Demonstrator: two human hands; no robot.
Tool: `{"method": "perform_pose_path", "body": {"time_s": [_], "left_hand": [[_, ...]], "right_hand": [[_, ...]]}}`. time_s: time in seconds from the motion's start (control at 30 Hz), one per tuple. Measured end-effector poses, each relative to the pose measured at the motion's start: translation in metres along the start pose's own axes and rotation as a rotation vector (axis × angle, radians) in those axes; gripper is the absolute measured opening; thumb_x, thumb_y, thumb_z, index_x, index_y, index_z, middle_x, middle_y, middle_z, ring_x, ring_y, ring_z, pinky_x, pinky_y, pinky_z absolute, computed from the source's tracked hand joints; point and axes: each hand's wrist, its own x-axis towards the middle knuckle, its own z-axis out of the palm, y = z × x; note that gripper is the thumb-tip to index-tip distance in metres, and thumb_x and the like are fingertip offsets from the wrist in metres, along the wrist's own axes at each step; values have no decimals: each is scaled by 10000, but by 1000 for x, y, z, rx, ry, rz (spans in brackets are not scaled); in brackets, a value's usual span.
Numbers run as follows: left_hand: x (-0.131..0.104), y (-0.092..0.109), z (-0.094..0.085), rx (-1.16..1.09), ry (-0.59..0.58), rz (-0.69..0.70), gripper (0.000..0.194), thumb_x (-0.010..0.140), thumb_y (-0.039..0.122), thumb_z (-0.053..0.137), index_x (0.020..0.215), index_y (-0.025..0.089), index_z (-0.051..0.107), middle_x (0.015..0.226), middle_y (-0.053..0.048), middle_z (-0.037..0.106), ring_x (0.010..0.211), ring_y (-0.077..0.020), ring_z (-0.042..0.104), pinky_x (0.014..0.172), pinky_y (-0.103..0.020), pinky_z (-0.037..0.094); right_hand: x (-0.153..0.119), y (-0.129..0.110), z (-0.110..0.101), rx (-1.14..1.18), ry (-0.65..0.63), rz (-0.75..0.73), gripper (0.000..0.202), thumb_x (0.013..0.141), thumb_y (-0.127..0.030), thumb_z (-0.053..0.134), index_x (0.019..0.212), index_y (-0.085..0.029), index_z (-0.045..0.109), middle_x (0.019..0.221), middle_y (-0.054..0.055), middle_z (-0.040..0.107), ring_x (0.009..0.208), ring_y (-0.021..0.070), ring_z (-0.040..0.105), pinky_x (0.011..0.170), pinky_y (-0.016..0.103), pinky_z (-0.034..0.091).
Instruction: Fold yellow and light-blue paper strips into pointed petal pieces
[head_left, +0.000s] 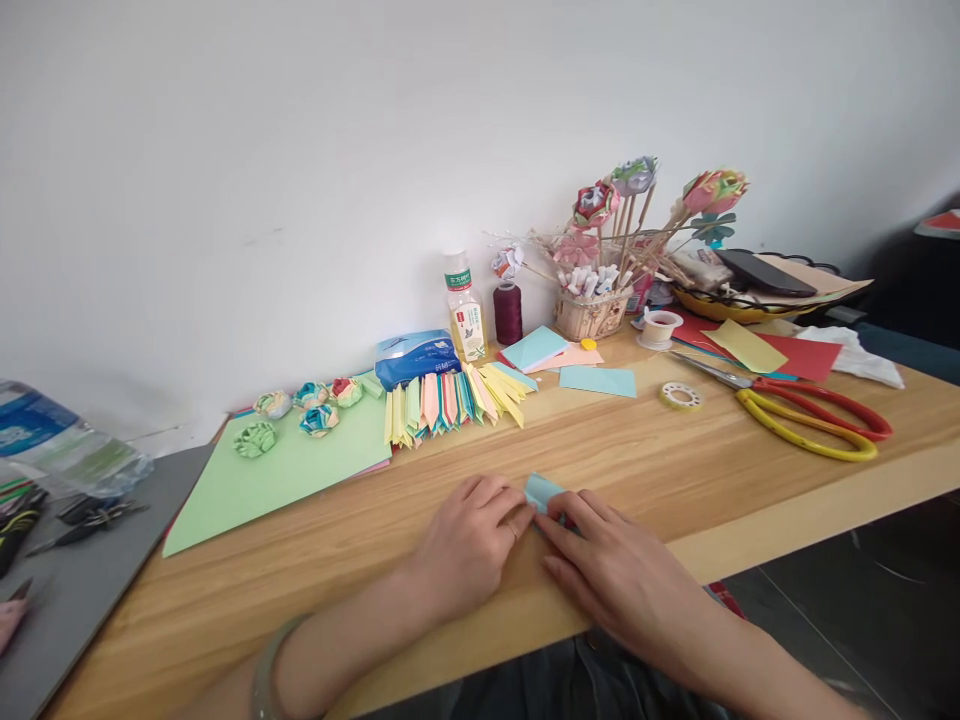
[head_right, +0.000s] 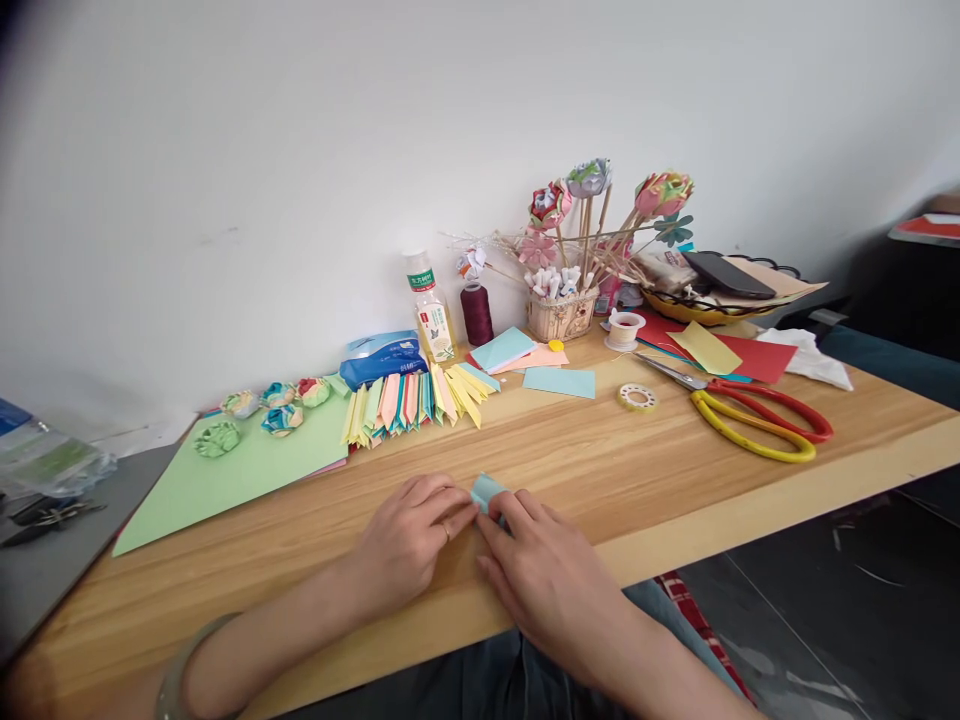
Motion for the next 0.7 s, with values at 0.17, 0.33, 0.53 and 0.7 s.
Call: {"method": "perform_pose_path", "body": {"time_s": [0.17, 0.33, 0.53, 0.7], "left_hand": [[-1, -7, -1, 17, -38, 32, 249, 933, 135, 414, 1074, 146, 619, 1042, -51, 647, 979, -189, 497, 843, -322, 413], [-1, -14, -3, 68, -27, 123, 280, 939, 112, 389, 1104, 155, 611, 1098, -36, 657, 1007, -192, 507, 861, -333, 388], [-5, -18, -4, 34, -126, 132, 336, 901, 89, 413, 1170, 196, 585, 1216, -32, 603, 1124, -216, 462, 948, -384, 359], [-5, -23, -1, 24, -79, 110, 356, 866, 80, 482, 1137, 267, 615, 1183, -32, 606, 1109, -236, 468, 932, -411, 385]], "right_hand": [[9, 20, -3, 112, 106, 91, 201, 898, -177, 435, 910, -195, 635, 805, 53, 625, 746, 178, 608, 634, 281, 477], [27, 33, -2, 19, 84, 305, 76, 808, -245, 584, 816, -179, 620, 761, 44, 650, 674, 190, 612, 559, 278, 429], [35, 32, 0, 177, -22, 345, 56, 795, -176, 570, 757, -193, 607, 703, 9, 641, 619, 156, 589, 529, 244, 401], [29, 38, 7, 143, 55, 186, 118, 832, -146, 523, 824, -191, 632, 796, 36, 627, 723, 175, 601, 610, 276, 450]]}}
